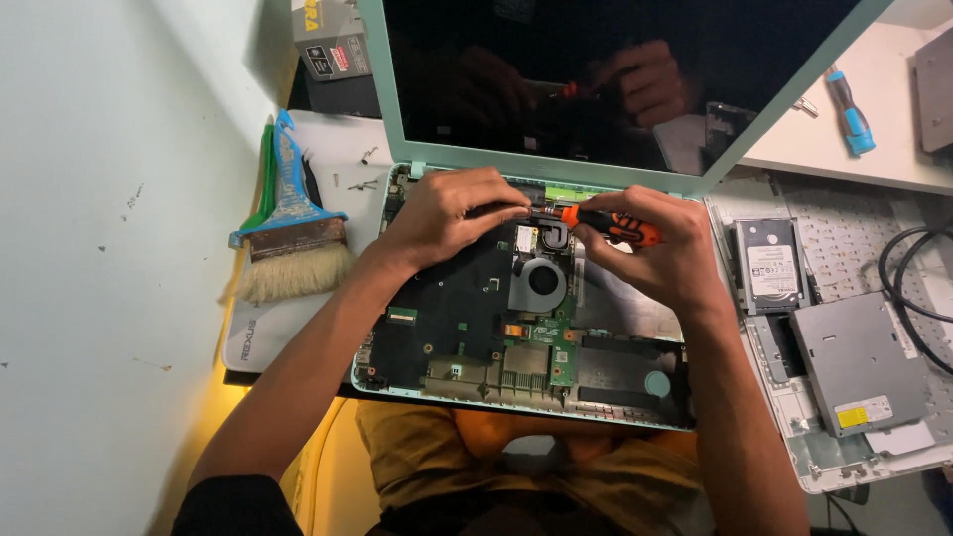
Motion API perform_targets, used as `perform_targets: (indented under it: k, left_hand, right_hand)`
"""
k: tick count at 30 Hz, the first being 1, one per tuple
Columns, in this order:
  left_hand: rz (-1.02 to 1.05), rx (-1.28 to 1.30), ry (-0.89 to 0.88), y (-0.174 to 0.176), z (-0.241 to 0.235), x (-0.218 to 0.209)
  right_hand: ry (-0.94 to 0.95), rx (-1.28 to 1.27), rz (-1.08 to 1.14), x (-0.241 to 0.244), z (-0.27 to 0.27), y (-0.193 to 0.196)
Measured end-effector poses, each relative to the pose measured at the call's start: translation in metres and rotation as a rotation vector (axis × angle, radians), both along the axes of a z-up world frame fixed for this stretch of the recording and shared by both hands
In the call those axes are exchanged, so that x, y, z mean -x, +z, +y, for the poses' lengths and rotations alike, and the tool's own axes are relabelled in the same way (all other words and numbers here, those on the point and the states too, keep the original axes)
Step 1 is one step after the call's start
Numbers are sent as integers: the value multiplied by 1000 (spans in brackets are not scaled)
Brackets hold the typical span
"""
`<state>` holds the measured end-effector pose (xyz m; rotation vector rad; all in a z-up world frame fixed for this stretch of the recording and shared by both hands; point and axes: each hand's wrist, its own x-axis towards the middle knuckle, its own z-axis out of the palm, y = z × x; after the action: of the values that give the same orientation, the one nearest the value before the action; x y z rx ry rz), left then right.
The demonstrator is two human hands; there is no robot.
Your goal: The person installs a cooling fan into a disassembled laptop, secures it with screws using a screwdriver, and reconnects a small internal cable. The work is performed while sitting cross-legged on the floor with the laptop on their lap.
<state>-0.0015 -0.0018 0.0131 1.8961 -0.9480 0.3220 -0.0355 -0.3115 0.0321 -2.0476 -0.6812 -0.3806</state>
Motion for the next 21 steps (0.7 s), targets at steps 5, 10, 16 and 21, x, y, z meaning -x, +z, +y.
perform_targets:
  k: [5,10,16,21]
  left_hand:
    - [62,53,-53,1,-2,-1]
    - [103,35,-102,-5,0,-2]
    - [108,-60,-113,0,2,2]
    - [-24,-216,-63,-10,3,-3]
  right_hand:
    - [11,-18,20,-1,-2,3]
    - [5,78,-61,3,-5,7]
    - [23,222,-279,-1,-6,5]
    - [35,317,-224,10,4,16]
